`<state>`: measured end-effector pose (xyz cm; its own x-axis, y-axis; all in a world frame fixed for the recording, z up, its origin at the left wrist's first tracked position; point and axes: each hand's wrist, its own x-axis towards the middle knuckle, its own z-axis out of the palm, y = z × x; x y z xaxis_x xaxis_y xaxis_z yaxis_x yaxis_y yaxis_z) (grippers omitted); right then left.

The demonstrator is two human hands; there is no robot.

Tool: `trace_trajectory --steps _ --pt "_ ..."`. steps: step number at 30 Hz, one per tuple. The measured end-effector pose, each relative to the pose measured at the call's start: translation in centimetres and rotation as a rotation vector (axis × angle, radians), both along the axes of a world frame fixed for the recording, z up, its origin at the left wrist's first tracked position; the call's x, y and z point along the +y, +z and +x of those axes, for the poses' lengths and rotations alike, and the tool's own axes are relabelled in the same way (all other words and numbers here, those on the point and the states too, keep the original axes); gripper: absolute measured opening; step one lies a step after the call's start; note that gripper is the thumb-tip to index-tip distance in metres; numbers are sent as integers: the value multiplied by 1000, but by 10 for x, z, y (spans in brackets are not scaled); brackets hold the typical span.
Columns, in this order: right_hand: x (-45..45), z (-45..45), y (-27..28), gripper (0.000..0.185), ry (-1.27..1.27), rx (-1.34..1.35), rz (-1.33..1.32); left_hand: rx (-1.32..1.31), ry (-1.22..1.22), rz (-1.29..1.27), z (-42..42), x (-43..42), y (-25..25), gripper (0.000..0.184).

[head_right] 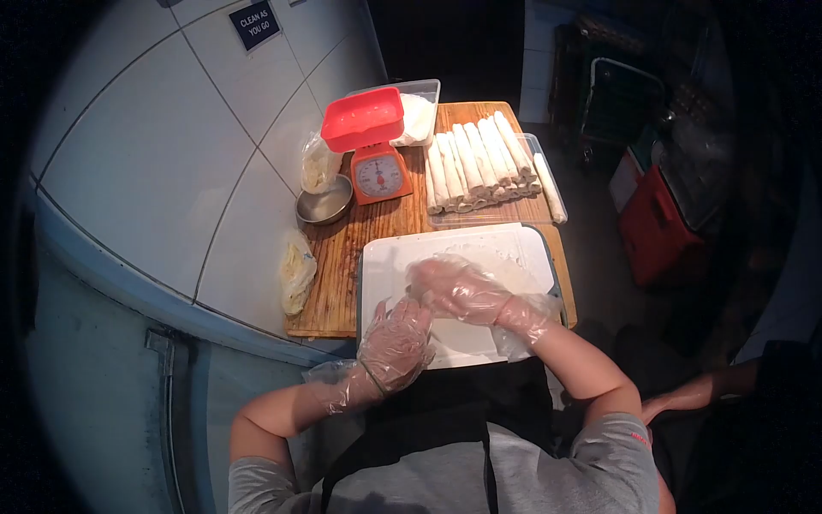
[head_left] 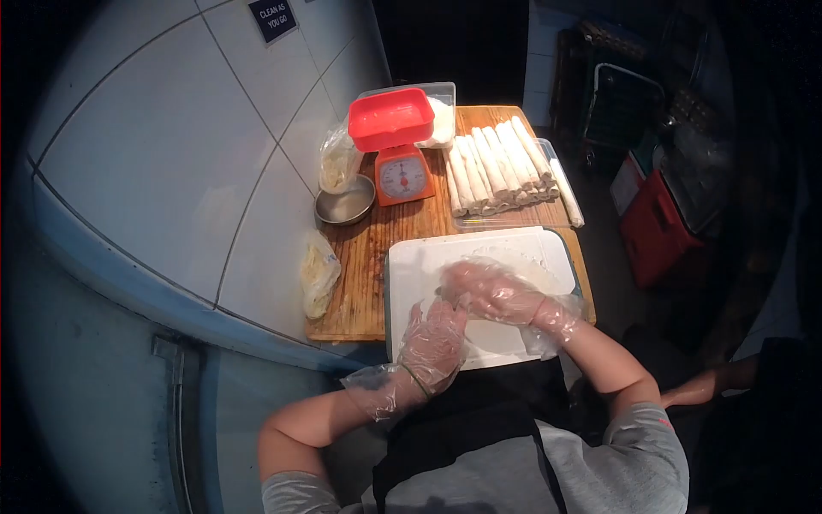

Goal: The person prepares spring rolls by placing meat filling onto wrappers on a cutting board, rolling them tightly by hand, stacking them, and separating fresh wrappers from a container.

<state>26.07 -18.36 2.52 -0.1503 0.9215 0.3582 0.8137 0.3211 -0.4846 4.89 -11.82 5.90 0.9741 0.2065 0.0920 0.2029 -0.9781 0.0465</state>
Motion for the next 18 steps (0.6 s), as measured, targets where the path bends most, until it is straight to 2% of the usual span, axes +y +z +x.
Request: trace_trajectory --steps 1,2,3,5,6,9,10,12,15,18 --pt "4 -2 -4 35 71 -75 6 12 -46 51 1 3 1 63" --pt "10 4 -8 39 119 -49 -152 22 -91 100 2 8 4 58" --pt "13 10 1 39 -7 -137 -220 33 -134 147 4 14 6 53" --pt "18 17 22 39 -253 -316 -350 117 -156 -65 20 48 -2 44" --pt "13 30 1 36 -254 -296 -70 162 -166 -171 28 67 -5 40" --pt "-17 7 19 33 -159 -75 -8 -39 -297 -354 43 107 0 29" --pt "-28 1 12 34 -127 -173 104 -12 -297 -489 47 115 0 31" --pt "-45 -13 7 34 -172 -174 64 42 -297 -761 53 124 -3 34" --pt "-46 -17 -6 32 -214 -118 144 79 -281 -778 59 125 -7 36" --pt "-38 -11 -10 24 -215 -115 150 21 -298 -617 62 129 -19 40"
